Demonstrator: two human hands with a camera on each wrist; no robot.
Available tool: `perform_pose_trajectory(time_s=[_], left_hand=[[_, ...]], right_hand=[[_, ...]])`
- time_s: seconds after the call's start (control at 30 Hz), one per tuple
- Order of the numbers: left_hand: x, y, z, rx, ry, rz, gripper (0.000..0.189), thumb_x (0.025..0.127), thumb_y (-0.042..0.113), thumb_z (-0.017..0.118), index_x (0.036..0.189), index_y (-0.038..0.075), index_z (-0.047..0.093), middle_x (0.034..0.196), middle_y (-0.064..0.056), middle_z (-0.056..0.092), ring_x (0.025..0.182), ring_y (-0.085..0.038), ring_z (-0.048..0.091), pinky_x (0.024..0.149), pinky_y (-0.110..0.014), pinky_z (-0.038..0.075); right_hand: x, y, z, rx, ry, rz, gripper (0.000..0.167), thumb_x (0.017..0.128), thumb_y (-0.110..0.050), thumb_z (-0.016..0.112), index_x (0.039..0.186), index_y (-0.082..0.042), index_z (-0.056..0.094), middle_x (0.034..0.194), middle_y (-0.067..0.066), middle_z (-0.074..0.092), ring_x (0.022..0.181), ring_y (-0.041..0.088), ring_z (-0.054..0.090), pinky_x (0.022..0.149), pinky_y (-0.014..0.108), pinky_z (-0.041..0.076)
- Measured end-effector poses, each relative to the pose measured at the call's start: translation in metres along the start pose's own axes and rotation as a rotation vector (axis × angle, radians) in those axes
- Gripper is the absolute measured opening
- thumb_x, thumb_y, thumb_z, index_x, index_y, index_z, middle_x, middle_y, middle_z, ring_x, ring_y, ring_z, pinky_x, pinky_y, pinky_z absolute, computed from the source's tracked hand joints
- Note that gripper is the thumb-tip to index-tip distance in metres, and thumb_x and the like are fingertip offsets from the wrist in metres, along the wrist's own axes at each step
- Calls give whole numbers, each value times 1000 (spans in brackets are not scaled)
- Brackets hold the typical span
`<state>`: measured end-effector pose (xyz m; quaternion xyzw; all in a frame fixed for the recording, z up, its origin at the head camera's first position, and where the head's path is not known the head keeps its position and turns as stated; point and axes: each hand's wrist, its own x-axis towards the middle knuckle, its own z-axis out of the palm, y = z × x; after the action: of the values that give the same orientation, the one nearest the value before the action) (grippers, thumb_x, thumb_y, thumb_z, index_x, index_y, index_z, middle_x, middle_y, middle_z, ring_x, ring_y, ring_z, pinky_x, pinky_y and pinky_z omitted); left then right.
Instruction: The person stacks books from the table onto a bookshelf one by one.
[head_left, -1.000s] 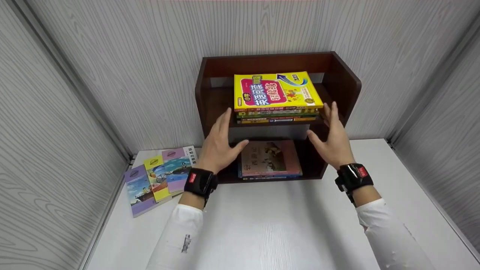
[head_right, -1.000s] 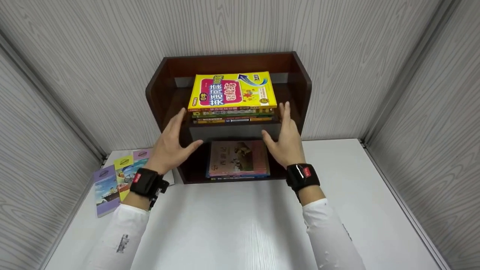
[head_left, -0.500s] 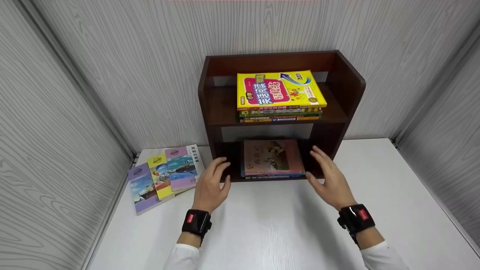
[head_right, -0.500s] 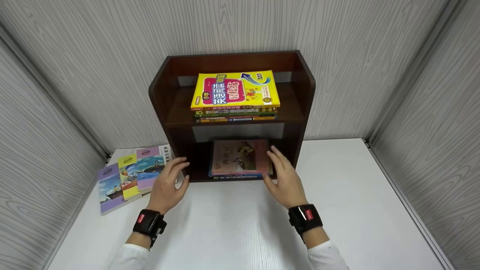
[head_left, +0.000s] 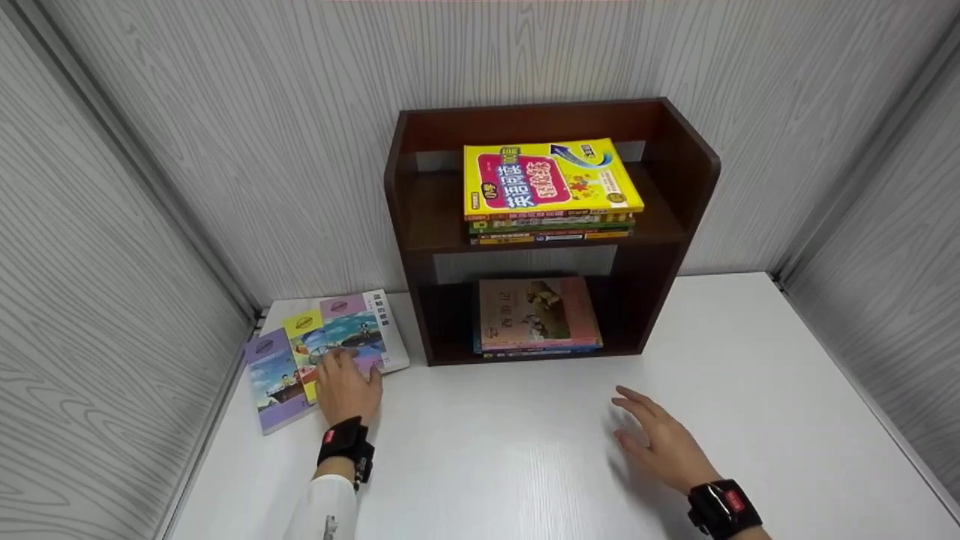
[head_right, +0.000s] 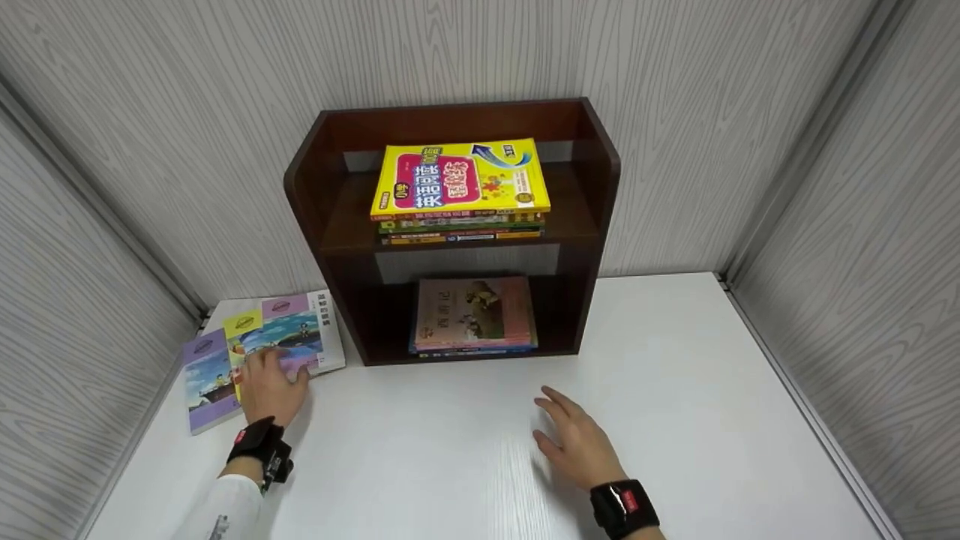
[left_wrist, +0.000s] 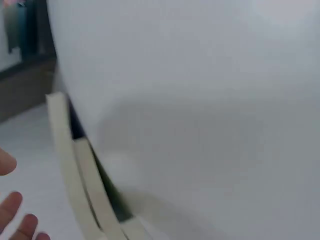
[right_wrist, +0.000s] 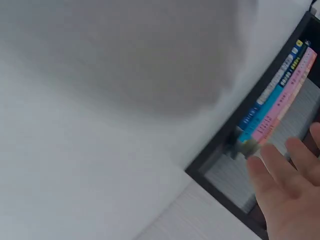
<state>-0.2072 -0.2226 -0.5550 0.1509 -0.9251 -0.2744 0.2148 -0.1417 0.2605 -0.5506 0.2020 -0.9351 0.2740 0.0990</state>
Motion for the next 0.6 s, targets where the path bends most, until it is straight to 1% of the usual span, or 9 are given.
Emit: perform_pose_trajectory(time_s=[0.07, 0.17, 0.23, 0.3, 0.37, 0.43, 0.5, 0.6], left_hand=[[8, -9, -3, 49, -68, -63, 60, 99, 28, 69, 135, -16, 53, 144, -36, 44, 136, -51, 38, 115, -65, 36], [17, -19, -8, 58, -157, -160, 78, 101, 38, 65, 145, -21, 40, 149, -42, 36, 141, -56, 29, 119, -68, 28], [23, -26, -10, 63, -199, -217, 84, 102, 42, 62, 148, -23, 34, 150, -44, 34, 141, -58, 28, 120, -68, 26], [27, -30, -11, 67, -225, -260, 88, 102, 44, 61, 149, -24, 31, 148, -45, 33, 139, -58, 29, 121, -67, 26], [31, -32, -10, 89, -240, -287, 91, 102, 46, 62, 149, -25, 30, 147, -45, 34, 136, -58, 31, 120, -66, 28], [33, -32, -9, 107, -249, -298, 93, 101, 47, 63, 149, -26, 29, 145, -44, 35, 132, -57, 33, 118, -66, 31], [35, -30, -7, 126, -255, -309, 96, 100, 48, 65, 148, -27, 30, 144, -44, 36, 130, -56, 35, 116, -66, 33], [39, -24, -4, 142, -273, -318, 95, 100, 48, 66, 145, -29, 33, 143, -44, 37, 128, -56, 36, 115, -66, 35]], right_hand=[[-10, 3, 4, 3, -28, 30, 48, 94, -15, 80, 139, -8, 65, 154, 12, 58, 137, 36, 59, 108, 54, 52], [-23, 6, 8, 10, -77, 78, 45, 96, -16, 78, 138, -6, 66, 152, 13, 59, 137, 37, 59, 110, 55, 50], [-28, 7, 10, 13, -105, 94, 43, 97, -18, 76, 137, -6, 67, 151, 14, 60, 138, 38, 58, 112, 57, 49], [-31, 9, 11, 12, -119, 94, 42, 97, -18, 75, 137, -6, 67, 150, 15, 60, 138, 38, 58, 113, 57, 48], [-32, 10, 12, 13, -118, 85, 42, 97, -18, 75, 136, -6, 67, 148, 15, 62, 137, 39, 59, 112, 57, 48], [-33, 10, 13, 11, -103, 79, 41, 96, -17, 76, 135, -5, 68, 147, 15, 63, 135, 38, 60, 111, 57, 49], [-32, 11, 13, 3, -91, 79, 41, 95, -16, 76, 134, -5, 68, 145, 15, 65, 134, 38, 62, 110, 56, 50], [-32, 11, 12, -13, -82, 109, 40, 95, -15, 76, 133, -6, 69, 143, 13, 66, 132, 36, 63, 110, 55, 51]])
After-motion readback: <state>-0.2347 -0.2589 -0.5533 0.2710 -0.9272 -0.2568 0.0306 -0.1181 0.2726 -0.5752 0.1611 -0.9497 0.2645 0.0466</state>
